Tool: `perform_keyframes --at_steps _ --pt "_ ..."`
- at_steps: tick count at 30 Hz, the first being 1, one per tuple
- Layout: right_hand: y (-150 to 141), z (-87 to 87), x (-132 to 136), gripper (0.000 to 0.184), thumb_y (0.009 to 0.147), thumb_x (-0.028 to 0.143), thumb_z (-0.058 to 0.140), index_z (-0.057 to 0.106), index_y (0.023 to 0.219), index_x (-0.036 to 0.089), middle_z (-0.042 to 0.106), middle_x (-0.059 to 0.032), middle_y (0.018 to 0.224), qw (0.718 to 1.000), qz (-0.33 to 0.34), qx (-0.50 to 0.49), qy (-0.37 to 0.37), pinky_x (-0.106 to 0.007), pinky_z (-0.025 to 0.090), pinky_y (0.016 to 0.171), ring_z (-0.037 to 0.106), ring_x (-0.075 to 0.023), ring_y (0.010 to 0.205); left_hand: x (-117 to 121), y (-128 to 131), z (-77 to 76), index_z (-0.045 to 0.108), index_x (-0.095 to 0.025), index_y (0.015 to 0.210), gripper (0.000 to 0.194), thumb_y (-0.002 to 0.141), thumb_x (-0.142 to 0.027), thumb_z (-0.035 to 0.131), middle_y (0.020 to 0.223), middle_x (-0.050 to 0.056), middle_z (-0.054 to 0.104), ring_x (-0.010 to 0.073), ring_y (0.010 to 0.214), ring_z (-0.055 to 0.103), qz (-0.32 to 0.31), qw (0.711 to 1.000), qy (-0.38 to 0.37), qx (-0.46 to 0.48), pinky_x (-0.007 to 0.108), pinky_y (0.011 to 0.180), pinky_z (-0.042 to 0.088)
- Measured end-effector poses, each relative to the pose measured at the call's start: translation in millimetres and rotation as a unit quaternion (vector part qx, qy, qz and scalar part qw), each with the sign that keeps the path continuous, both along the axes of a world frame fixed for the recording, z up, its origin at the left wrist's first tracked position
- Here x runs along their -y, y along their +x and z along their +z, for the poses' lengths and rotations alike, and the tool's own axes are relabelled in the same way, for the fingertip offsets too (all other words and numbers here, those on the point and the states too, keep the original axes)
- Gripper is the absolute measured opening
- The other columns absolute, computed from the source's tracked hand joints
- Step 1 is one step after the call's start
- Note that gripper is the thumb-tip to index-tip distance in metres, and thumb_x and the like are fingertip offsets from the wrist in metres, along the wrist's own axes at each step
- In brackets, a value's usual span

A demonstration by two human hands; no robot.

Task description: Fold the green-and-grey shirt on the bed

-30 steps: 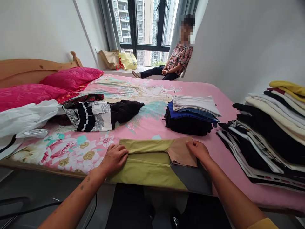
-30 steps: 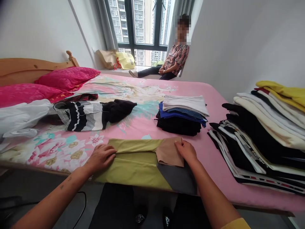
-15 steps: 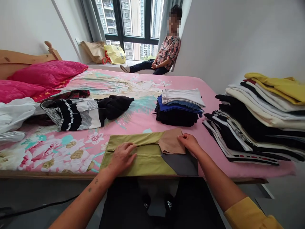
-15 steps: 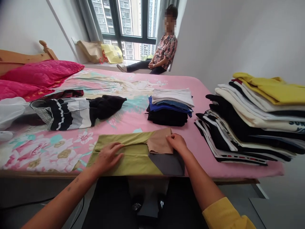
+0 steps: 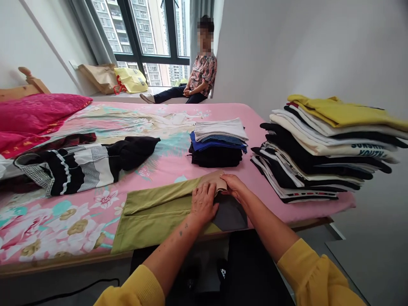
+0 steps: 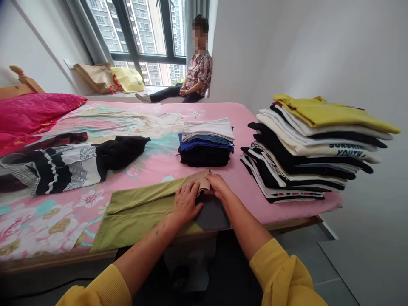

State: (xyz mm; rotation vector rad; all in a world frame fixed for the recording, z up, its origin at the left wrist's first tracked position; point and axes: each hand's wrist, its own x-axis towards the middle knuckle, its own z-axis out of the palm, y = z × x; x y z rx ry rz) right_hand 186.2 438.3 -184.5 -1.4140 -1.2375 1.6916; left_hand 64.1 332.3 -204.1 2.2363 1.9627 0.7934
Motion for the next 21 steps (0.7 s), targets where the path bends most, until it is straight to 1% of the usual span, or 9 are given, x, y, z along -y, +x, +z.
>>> perform_keyframes --at_steps 2,4,6,8,12,13,16,18,21 --pt "3.7 4.5 3.9 0.020 0.086 0.033 0.045 0.053 0.093 0.016 0.063 -0.0042 0.070 1.000 0.005 -0.027 0.009 -0.033 0.053 0.053 0.061 -0.0162 0.058 -12.5 -1.7 -0.2 0.055 -0.019 0.120 0.043 0.077 -0.024 0.052 0.119 0.013 0.060 0.0286 0.111 0.052 0.055 0.990 -0.029 0.127 0.044 0.094 0.034" --pt "11.4 4.9 13.3 0.022 0.088 0.036 0.040 0.052 0.097 0.018 0.064 -0.0044 0.077 0.999 -0.001 -0.038 0.038 -0.034 0.054 0.059 0.062 -0.0159 0.064 -27.0 -12.2 3.5 0.065 -0.019 0.099 0.028 0.080 -0.025 0.045 0.096 0.009 0.067 0.0245 0.094 0.059 0.110 0.954 -0.078 0.268 0.038 0.084 0.040" --pt "21.4 -0.2 28.8 0.018 0.087 0.035 0.044 0.053 0.093 0.020 0.063 -0.0028 0.079 0.996 -0.016 -0.032 0.079 -0.034 0.053 0.066 0.062 -0.0156 0.070 -41.3 -28.3 11.1 0.066 -0.018 0.080 0.027 0.079 -0.030 0.042 0.074 0.005 0.066 0.0207 0.075 0.060 0.145 0.917 -0.120 0.351 0.031 0.069 0.042" --pt "31.3 -10.2 46.6 0.014 0.083 0.031 0.050 0.057 0.086 0.020 0.062 -0.0027 0.081 0.982 0.004 0.030 0.188 -0.035 0.050 0.078 0.060 -0.0172 0.081 -52.5 -44.1 21.8 0.064 -0.016 0.073 0.029 0.077 -0.036 0.044 0.061 0.003 0.060 0.0174 0.061 0.056 0.157 0.901 -0.141 0.379 0.027 0.056 0.040" --pt "43.1 -29.6 63.7 0.022 0.082 0.023 0.048 0.060 0.099 0.018 0.061 -0.0085 0.104 0.867 0.050 0.239 0.435 -0.038 0.038 0.095 0.051 -0.0223 0.103 -60.7 -58.5 46.9 0.059 -0.015 0.069 0.034 0.071 -0.048 0.051 0.053 -0.001 0.054 0.0130 0.050 0.049 0.157 0.878 -0.161 0.422 0.024 0.046 0.032" --pt "43.9 -31.5 61.5 0.026 0.082 0.023 0.047 0.059 0.104 0.017 0.061 -0.0102 0.106 0.856 0.042 0.279 0.434 -0.038 0.038 0.094 0.051 -0.0231 0.103 -60.7 -58.2 52.3 0.059 -0.016 0.068 0.035 0.070 -0.050 0.052 0.051 -0.002 0.052 0.0122 0.048 0.047 0.151 0.877 -0.164 0.426 0.023 0.045 0.031" --pt "42.7 -28.5 46.4 0.028 0.079 0.034 0.053 0.060 0.100 0.016 0.063 -0.0107 0.094 0.868 0.067 0.366 0.328 -0.036 0.041 0.080 0.054 -0.0248 0.091 -59.0 -54.2 62.5 0.058 -0.016 0.066 0.035 0.068 -0.051 0.054 0.048 -0.004 0.048 0.0104 0.046 0.041 0.131 0.878 -0.170 0.427 0.023 0.043 0.027" --pt "40.4 -22.8 37.2 0.021 0.074 0.036 0.058 0.060 0.086 0.018 0.062 -0.0071 0.081 0.877 0.108 0.381 0.273 -0.032 0.040 0.069 0.055 -0.0231 0.080 -58.1 -52.3 63.2 0.057 -0.016 0.064 0.035 0.067 -0.052 0.056 0.047 -0.004 0.046 0.0097 0.046 0.039 0.124 0.883 -0.170 0.420 0.022 0.044 0.025" --pt "37.2 -18.5 31.2 0.016 0.068 0.029 0.060 0.056 0.081 0.021 0.059 -0.0005 0.069 0.882 0.135 0.366 0.264 -0.027 0.035 0.060 0.053 -0.0173 0.066 -57.6 -52.2 57.6 0.058 -0.016 0.065 0.036 0.067 -0.052 0.057 0.049 -0.004 0.047 0.0099 0.049 0.040 0.121 0.888 -0.168 0.411 0.022 0.046 0.027"
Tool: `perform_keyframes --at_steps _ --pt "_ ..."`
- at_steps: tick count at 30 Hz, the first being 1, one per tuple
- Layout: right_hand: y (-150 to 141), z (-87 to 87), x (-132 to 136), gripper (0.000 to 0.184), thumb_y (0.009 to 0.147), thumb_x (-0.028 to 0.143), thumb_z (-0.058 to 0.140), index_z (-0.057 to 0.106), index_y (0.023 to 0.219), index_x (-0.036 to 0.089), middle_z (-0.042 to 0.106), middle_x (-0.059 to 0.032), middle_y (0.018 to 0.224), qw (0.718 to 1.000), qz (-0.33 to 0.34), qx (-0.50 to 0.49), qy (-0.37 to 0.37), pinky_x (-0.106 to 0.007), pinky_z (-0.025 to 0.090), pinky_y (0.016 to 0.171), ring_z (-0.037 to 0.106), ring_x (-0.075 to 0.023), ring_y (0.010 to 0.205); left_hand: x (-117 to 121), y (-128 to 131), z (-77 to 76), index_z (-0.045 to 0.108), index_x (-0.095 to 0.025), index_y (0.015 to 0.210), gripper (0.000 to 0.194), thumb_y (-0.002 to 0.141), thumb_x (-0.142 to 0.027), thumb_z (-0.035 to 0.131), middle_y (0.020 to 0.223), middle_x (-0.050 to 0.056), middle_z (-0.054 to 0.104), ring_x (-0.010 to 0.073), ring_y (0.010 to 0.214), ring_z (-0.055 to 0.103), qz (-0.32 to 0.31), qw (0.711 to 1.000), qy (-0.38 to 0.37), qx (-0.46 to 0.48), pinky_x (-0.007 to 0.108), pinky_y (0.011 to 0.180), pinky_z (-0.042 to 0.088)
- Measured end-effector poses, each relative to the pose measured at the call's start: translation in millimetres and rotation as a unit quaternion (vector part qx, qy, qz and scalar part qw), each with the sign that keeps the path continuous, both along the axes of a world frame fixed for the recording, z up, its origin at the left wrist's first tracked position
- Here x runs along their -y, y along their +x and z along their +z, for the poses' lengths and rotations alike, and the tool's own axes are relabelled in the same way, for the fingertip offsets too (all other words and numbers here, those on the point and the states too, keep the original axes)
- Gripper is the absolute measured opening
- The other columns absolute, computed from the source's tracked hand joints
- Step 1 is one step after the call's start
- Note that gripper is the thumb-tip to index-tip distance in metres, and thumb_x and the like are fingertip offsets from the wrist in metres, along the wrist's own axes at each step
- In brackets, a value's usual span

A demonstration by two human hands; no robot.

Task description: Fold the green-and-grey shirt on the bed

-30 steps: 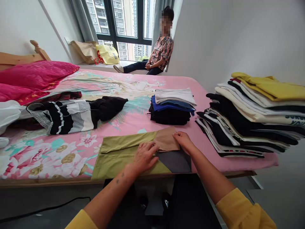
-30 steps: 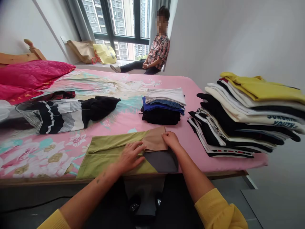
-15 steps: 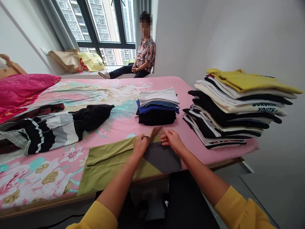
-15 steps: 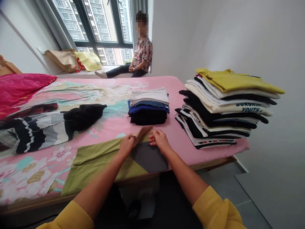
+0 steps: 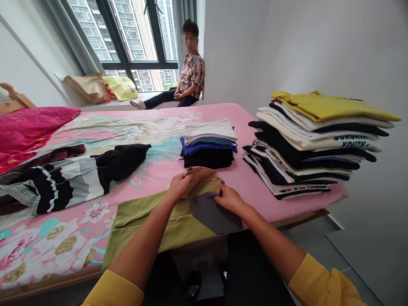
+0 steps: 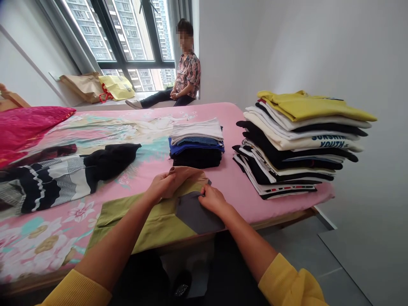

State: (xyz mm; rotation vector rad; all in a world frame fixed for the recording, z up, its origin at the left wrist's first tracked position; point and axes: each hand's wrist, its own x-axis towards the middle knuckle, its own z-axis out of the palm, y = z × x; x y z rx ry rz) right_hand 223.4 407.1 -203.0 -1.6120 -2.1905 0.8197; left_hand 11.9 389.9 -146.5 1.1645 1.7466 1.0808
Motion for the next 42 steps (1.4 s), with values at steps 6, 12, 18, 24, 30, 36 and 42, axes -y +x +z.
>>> perform_keyframes --at_steps 6,12,18,24,30,36,42 --pt "-3.8 -12.5 -12.9 0.025 0.068 0.020 0.055 0.053 0.093 0.020 0.059 0.0017 0.080 0.993 -0.001 -0.121 0.018 -0.024 0.043 0.061 0.054 -0.0129 0.064 1.9 0.9 -5.1 0.057 -0.017 0.061 0.039 0.068 -0.054 0.054 0.046 -0.004 0.041 0.0102 0.050 0.037 -0.014 1.000 0.005 -0.026 0.023 0.047 0.026" --pt "-8.7 -2.9 -2.7 0.033 0.075 0.010 0.044 0.054 0.105 0.018 0.052 -0.0100 0.112 0.979 0.002 -0.119 0.165 -0.037 0.039 0.095 0.048 -0.0218 0.108 4.8 3.2 4.6 0.053 -0.017 0.055 0.038 0.071 -0.051 0.051 0.048 -0.005 0.039 0.0093 0.051 0.034 -0.042 0.997 0.030 -0.061 0.023 0.048 0.024" --pt "-48.7 -3.7 43.2 0.023 0.088 0.020 0.042 0.062 0.100 0.018 0.059 -0.0087 0.105 0.966 0.189 -0.033 0.173 -0.034 0.040 0.094 0.052 -0.0197 0.101 4.6 6.5 2.0 0.056 -0.017 0.055 0.039 0.076 -0.049 0.050 0.046 -0.005 0.039 0.0094 0.048 0.035 -0.080 0.993 0.041 -0.081 0.023 0.047 0.022" --pt "-69.1 -19.0 46.3 0.052 0.089 0.039 0.045 0.038 0.136 0.018 0.037 -0.0129 0.143 0.957 0.231 0.029 0.175 -0.053 0.018 0.109 0.026 -0.0281 0.134 22.2 20.3 7.4 0.070 -0.019 0.079 0.035 0.086 -0.038 0.041 0.074 0.001 0.065 0.0168 0.072 0.057 -0.182 0.953 0.079 -0.229 0.024 0.065 0.040" --pt "-42.2 -27.9 27.1 0.047 0.088 0.025 0.042 0.043 0.135 0.020 0.042 -0.0105 0.142 0.950 0.233 0.042 0.204 -0.050 0.007 0.113 0.027 -0.0257 0.135 49.1 39.2 -28.3 0.064 -0.021 0.113 0.035 0.086 -0.025 0.043 0.114 0.009 0.061 0.0225 0.104 0.056 -0.256 0.873 0.108 -0.402 0.036 0.094 0.042" --pt "-9.1 -31.6 -9.3 0.049 0.083 0.031 0.051 0.049 0.131 0.020 0.046 -0.0098 0.139 0.939 0.287 0.072 0.177 -0.051 -0.001 0.113 0.027 -0.0279 0.135 64.2 52.1 -59.8 0.053 -0.025 0.126 0.039 0.091 -0.029 0.039 0.127 0.013 0.054 0.0266 0.111 0.053 -0.238 0.847 0.105 -0.464 0.046 0.096 0.040" --pt "-3.9 -29.1 -32.3 0.053 0.083 0.037 0.052 0.049 0.132 0.018 0.043 -0.0123 0.141 0.930 0.311 0.098 0.169 -0.055 0.001 0.111 0.026 -0.0300 0.135 64.8 51.6 -62.6 0.050 -0.029 0.129 0.039 0.092 -0.031 0.036 0.129 0.010 0.055 0.0277 0.114 0.052 -0.220 0.857 0.102 -0.455 0.048 0.095 0.041"
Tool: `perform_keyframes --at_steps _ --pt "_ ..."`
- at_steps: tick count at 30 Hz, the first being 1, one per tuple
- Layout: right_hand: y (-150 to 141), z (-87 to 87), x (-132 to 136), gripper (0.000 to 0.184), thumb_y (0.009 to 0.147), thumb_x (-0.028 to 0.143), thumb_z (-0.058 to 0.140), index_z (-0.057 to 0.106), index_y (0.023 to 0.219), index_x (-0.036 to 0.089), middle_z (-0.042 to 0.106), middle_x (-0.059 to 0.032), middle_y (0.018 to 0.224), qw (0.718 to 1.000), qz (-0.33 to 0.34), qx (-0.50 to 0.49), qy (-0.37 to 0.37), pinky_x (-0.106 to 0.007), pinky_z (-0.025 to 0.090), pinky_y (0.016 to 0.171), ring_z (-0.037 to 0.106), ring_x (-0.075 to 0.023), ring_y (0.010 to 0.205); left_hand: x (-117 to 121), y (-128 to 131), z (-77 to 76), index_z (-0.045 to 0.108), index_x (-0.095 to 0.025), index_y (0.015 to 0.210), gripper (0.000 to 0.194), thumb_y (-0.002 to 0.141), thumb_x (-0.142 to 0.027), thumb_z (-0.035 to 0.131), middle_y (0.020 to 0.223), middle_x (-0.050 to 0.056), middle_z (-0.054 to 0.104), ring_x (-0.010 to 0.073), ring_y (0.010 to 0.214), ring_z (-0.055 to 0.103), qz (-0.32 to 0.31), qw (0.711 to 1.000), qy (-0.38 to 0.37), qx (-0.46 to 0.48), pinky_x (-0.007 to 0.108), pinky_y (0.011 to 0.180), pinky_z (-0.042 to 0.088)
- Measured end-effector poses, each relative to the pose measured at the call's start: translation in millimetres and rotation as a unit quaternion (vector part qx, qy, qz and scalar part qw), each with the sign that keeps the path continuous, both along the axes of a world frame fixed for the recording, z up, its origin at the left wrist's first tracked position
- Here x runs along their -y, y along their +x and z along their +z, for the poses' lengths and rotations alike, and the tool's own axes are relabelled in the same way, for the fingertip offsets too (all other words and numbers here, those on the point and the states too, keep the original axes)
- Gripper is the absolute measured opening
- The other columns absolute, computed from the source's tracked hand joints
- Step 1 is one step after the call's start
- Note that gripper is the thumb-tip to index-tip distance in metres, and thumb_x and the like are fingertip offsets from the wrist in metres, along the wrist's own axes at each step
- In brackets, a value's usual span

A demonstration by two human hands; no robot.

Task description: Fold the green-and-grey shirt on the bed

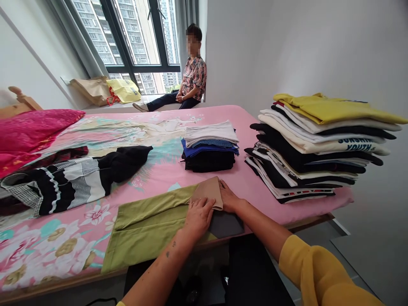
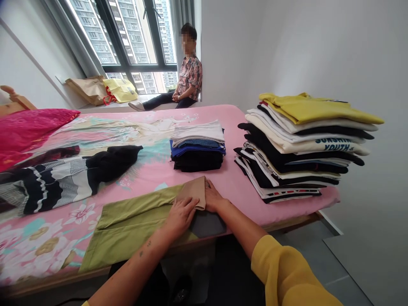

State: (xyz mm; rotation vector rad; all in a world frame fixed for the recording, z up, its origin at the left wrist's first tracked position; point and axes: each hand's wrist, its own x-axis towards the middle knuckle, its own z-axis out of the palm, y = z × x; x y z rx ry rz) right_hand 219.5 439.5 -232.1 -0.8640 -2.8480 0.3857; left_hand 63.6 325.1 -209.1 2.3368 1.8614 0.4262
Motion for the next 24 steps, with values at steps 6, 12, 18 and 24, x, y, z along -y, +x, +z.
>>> perform_keyframes --at_steps 6,12,18,24 --pt "1.3 -6.6 -11.2 0.057 0.087 0.041 0.044 0.035 0.141 0.024 0.030 -0.0106 0.149 0.996 -0.088 0.021 -0.009 -0.061 0.006 0.107 0.012 -0.0302 0.140 9.0 6.8 -17.6 0.052 -0.027 0.128 0.039 0.091 -0.028 0.039 0.137 0.012 0.049 0.0293 0.127 0.043 0.012 0.999 0.032 -0.003 0.052 0.103 0.033" --pt "18.2 -2.5 -14.3 0.049 0.090 0.031 0.035 0.042 0.136 0.014 0.040 -0.0138 0.143 0.967 -0.249 -0.047 0.000 -0.059 0.019 0.106 0.027 -0.0313 0.134 17.4 2.2 -17.1 0.049 -0.022 0.130 0.041 0.089 -0.027 0.044 0.137 0.012 0.049 0.0259 0.129 0.042 -0.004 0.995 0.064 0.076 0.053 0.106 0.031" --pt "-6.9 23.5 8.1 0.039 0.088 0.020 0.033 0.055 0.119 0.014 0.058 -0.0109 0.123 0.960 -0.238 -0.138 0.051 -0.038 0.034 0.105 0.047 -0.0213 0.118 -6.8 -56.4 -11.6 0.064 -0.019 0.108 0.038 0.083 -0.009 0.037 0.118 0.009 0.064 0.0198 0.115 0.055 0.054 0.979 0.122 0.155 0.043 0.104 0.040" --pt "-79.2 13.5 44.9 0.035 0.088 0.021 0.037 0.063 0.112 0.019 0.063 -0.0083 0.117 0.973 -0.144 -0.178 -0.002 -0.036 0.036 0.106 0.052 -0.0215 0.116 -9.2 -102.1 -11.6 0.056 -0.025 0.126 0.048 0.086 -0.017 0.031 0.133 0.004 0.054 0.0214 0.127 0.045 0.121 0.992 -0.007 0.030 0.050 0.111 0.027"
